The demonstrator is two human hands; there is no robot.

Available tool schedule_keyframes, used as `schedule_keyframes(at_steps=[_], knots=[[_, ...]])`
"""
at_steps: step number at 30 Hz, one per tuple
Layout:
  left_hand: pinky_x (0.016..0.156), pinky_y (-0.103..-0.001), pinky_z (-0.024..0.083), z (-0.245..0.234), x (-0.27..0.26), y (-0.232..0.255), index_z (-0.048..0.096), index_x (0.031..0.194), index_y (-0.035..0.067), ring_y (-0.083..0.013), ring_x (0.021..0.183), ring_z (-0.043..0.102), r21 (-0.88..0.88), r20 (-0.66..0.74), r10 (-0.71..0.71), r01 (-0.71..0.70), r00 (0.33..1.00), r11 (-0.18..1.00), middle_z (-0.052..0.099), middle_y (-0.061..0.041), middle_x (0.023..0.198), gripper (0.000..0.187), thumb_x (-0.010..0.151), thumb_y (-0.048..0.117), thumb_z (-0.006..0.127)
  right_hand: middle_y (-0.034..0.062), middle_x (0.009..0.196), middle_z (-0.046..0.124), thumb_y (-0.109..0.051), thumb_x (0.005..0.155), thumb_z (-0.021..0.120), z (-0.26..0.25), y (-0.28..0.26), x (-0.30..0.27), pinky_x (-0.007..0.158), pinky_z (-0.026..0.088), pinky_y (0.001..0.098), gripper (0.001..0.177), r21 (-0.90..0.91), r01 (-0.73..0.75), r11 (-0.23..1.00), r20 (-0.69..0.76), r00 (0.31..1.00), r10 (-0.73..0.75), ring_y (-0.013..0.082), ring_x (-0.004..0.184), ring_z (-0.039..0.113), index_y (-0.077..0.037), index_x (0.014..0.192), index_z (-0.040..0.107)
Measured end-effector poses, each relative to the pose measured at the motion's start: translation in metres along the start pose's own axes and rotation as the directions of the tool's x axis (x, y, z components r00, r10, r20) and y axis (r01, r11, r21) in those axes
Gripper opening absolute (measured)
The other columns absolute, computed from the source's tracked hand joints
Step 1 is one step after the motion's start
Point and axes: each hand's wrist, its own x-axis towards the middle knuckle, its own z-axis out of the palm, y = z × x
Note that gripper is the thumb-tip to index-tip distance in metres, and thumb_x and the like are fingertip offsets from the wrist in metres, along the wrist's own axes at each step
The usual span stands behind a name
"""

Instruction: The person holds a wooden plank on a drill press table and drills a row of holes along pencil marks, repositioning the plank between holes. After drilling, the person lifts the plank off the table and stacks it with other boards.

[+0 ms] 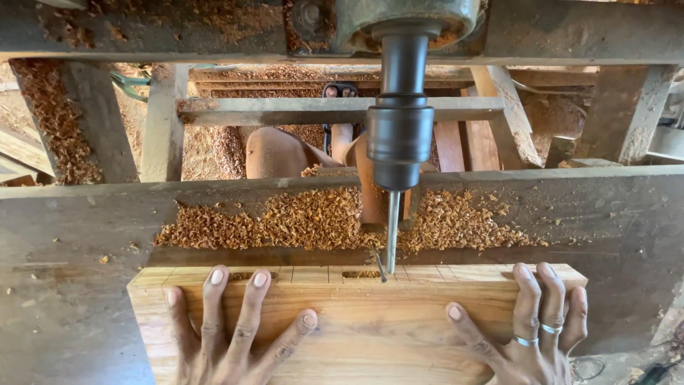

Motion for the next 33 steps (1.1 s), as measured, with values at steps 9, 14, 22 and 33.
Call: schedule_keyframes(at_steps=[9, 14, 22, 33], knots=[[0.110, -0.086, 0.012, 0.009, -0.004, -0.002, 0.042, 0.153, 0.045, -0.0579, 0.144, 0.030, 0.076, -0.028, 0.007, -0.005, 1.000, 0.997, 0.031, -0.019, 0.162, 0.069, 0.092, 0.076, 0.045, 0.0377, 0.147, 0.032, -0.080, 0.093, 0.036, 0.002, 0.000, 0.005, 0.113, 0.009, 0.0816, 0.067, -0.006, 0.035, 0.999, -0.048, 0.998, -0.035, 0.0602, 0.142, 0.026, -0.038, 0.141, 0.053], [0.111, -0.084, 0.010, 0.017, -0.005, -0.005, 0.036, 0.156, 0.046, -0.0575, 0.143, 0.030, 0.080, -0.033, 0.011, -0.009, 0.999, 0.997, 0.031, -0.019, 0.162, 0.071, 0.094, 0.081, 0.037, 0.0358, 0.144, 0.034, -0.078, 0.094, 0.035, 0.005, 0.001, 0.005, 0.112, 0.012, 0.0849, 0.061, -0.021, -0.001, 1.000, -0.013, 1.000, 0.001, 0.0605, 0.140, 0.030, -0.042, 0.141, 0.052], [0.108, -0.084, 0.009, 0.011, 0.005, -0.004, 0.029, 0.160, 0.041, -0.0584, 0.140, 0.029, 0.038, -0.031, 0.007, -0.006, 0.999, 0.999, 0.029, -0.020, 0.161, 0.081, 0.093, 0.086, 0.031, 0.0351, 0.144, 0.038, -0.076, 0.093, 0.030, 0.015, 0.007, 0.003, 0.113, 0.017, 0.0828, 0.061, -0.123, -0.009, 0.992, -0.006, 1.000, 0.008, 0.0604, 0.135, 0.039, -0.047, 0.143, 0.048], [0.111, -0.083, 0.013, 0.020, 0.002, -0.007, 0.032, 0.160, 0.045, -0.0572, 0.141, 0.036, 0.127, -0.096, 0.014, -0.002, 0.995, 0.992, 0.036, -0.017, 0.160, 0.070, 0.099, 0.079, 0.037, 0.0354, 0.138, 0.043, -0.074, 0.099, 0.026, 0.016, 0.009, 0.011, 0.111, 0.019, 0.0792, 0.060, -0.171, 0.026, 0.985, -0.062, 0.997, -0.037, 0.0596, 0.129, 0.043, -0.046, 0.151, 0.041]])
